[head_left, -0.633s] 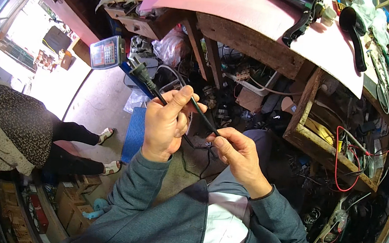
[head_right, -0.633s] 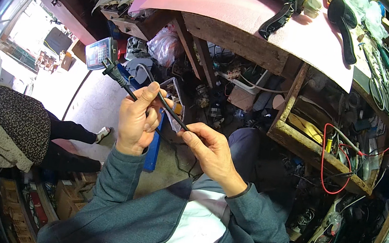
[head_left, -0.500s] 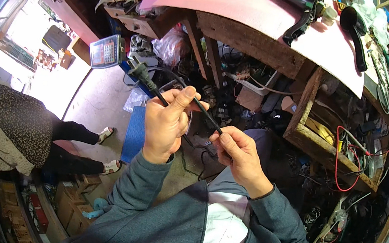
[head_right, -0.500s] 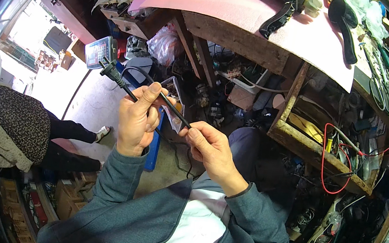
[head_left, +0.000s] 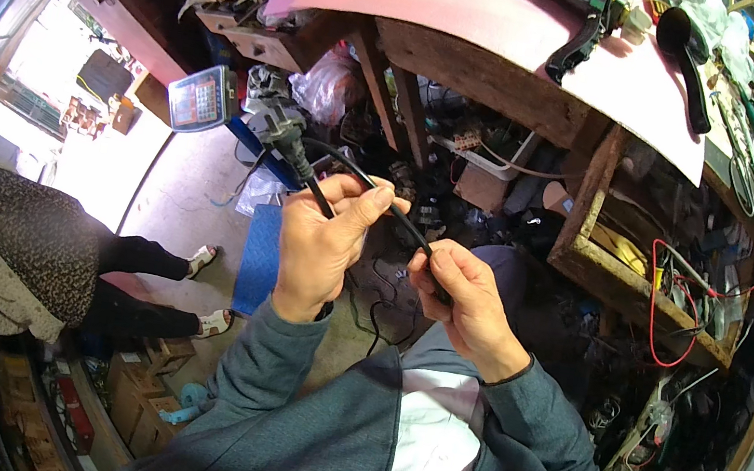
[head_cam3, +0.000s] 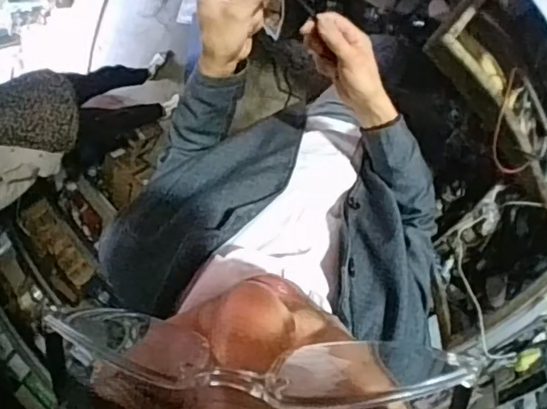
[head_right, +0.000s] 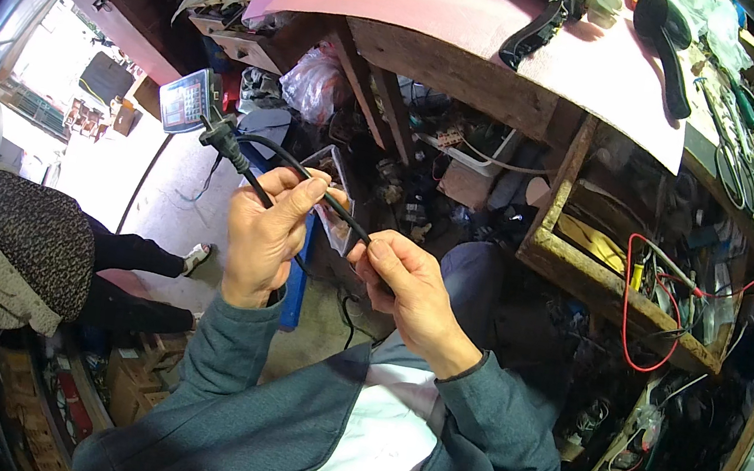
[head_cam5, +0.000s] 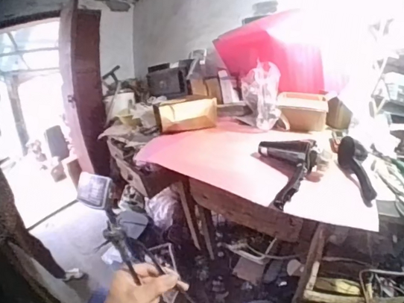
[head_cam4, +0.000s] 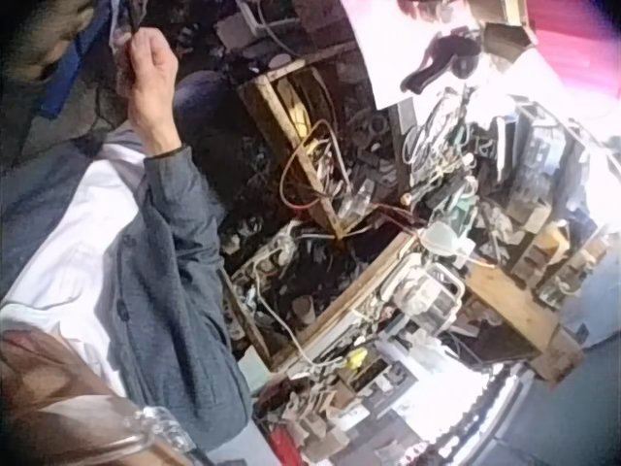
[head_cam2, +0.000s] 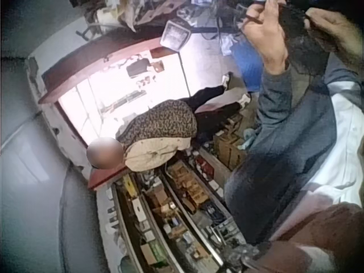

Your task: The person repairs an electrical cord by stripping insulation, twisting wires, and soldering connections. They use pliers and a soldering iron to strip and join wires, then wrap the repaired section with black tape.

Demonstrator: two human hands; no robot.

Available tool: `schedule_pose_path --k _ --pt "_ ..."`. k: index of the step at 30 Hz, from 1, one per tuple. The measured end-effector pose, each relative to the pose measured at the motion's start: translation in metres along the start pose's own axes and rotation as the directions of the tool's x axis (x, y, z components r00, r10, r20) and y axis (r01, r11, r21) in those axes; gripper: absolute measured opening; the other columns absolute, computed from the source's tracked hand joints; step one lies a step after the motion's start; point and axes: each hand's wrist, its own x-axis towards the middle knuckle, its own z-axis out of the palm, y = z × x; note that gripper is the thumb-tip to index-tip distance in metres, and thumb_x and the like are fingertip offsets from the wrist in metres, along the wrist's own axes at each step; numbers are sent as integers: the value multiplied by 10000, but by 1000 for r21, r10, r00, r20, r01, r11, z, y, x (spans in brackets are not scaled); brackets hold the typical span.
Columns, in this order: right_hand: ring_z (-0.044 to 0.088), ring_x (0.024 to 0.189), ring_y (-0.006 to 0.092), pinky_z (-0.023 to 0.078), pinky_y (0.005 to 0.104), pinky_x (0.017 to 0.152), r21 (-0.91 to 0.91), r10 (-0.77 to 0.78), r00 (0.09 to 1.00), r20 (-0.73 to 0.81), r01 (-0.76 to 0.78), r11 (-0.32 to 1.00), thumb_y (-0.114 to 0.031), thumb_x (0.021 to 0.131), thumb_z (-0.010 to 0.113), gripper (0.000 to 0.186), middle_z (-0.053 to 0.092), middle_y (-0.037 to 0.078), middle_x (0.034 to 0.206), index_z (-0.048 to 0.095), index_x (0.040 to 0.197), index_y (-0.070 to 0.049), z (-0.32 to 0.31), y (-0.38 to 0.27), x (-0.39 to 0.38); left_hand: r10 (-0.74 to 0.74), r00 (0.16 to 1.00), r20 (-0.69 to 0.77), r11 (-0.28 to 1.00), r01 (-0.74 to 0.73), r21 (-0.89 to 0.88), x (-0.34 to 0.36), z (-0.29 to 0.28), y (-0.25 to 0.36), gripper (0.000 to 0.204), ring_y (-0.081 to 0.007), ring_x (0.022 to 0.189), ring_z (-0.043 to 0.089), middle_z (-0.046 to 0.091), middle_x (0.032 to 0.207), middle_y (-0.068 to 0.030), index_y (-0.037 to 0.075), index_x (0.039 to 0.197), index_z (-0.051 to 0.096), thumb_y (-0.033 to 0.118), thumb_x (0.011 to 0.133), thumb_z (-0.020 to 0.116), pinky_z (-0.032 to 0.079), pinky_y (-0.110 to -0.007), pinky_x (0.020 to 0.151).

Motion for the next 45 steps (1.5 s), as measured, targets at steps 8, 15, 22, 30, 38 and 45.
schedule_pose_path --k 8,15,22,30,38,45 --pt "483 679 51 359 205 593 -507 -394 917 -68 308 805 -130 891 755 204 599 -21 817 716 1067 -36 3 7 9 -76 996 52 994 80 -74 -1 -2 3 162 28 424 348 740 887 -140 -30 1044 654 110 971 616 218 -163 381" --pt "524 686 80 398 234 577 -699 -527 850 8 382 605 -162 842 799 243 617 27 813 717 1025 -25 10 2 13 -71 993 90 997 74 -37 -8 10 -7 176 10 436 385 733 856 -144 -35 1006 664 136 963 658 250 -180 389" --pt "612 709 164 468 275 581 -786 -464 874 145 387 482 -172 867 761 236 638 87 864 690 1013 -1 17 -7 15 127 976 -176 989 -139 -58 10 -13 2 149 -4 354 321 723 823 -166 29 893 625 152 973 650 200 -186 329" --pt "581 737 177 452 298 647 -713 -442 877 188 431 552 -173 917 701 205 608 88 874 665 1026 -3 23 -5 15 176 948 -264 967 -216 -132 21 -24 29 191 -14 337 334 722 821 -161 37 877 605 192 961 679 215 -170 329" --pt "557 748 121 442 263 656 -643 -417 896 151 410 647 -166 950 669 172 602 54 901 669 1033 -15 17 0 11 154 970 -187 971 -183 -154 21 -23 19 189 -21 333 338 725 861 -161 39 925 613 212 962 679 215 -174 324" --pt "414 663 18 321 180 576 -382 -291 957 -17 262 886 -195 996 627 192 543 -46 829 656 1084 -27 22 1 8 189 960 -205 974 -210 -88 18 -10 24 191 -10 355 337 724 829 -156 31 886 624 195 942 705 206 -183 338"
